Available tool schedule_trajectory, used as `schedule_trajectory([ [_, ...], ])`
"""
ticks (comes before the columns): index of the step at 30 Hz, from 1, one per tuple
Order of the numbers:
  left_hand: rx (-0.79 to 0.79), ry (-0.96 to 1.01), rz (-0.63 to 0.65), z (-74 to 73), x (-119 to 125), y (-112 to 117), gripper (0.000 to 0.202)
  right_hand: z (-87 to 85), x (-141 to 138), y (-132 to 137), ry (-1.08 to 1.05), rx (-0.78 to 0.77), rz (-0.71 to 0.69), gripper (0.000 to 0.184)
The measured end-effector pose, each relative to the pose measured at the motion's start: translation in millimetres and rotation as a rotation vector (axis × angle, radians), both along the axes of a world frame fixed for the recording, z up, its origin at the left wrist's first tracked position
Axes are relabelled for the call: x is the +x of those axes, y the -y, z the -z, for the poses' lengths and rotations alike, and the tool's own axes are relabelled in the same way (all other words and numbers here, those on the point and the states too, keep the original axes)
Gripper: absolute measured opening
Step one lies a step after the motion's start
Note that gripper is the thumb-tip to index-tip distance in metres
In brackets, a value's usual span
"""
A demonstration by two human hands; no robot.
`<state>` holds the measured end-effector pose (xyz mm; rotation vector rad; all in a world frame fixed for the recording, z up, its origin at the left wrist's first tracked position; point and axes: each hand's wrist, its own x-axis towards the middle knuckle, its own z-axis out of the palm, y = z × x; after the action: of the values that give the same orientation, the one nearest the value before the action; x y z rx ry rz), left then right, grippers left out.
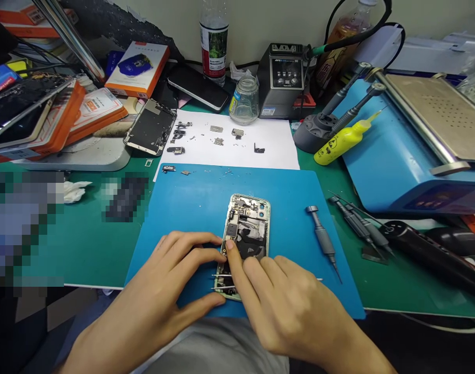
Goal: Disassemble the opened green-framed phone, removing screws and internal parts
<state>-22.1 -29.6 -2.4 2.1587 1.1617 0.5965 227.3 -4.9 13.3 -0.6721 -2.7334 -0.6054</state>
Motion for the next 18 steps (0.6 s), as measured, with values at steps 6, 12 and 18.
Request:
schedule_trajectory([
  [6,-0.072,-0.033,0.044,-12.7,-10,-4,0.050,0.7,0,1,0.005,0.007,-0.002,0.040],
  [12,0.051,-0.217,0.074,-27.0,-2,-30,0.051,1.7,0,0,-0.028,0.033,0.009,0.036],
  [18,0.176,-0.369,0.029,-24.9,16,-39,0.047,5.7,0,0,-0.072,0.046,0.018,0.038],
])
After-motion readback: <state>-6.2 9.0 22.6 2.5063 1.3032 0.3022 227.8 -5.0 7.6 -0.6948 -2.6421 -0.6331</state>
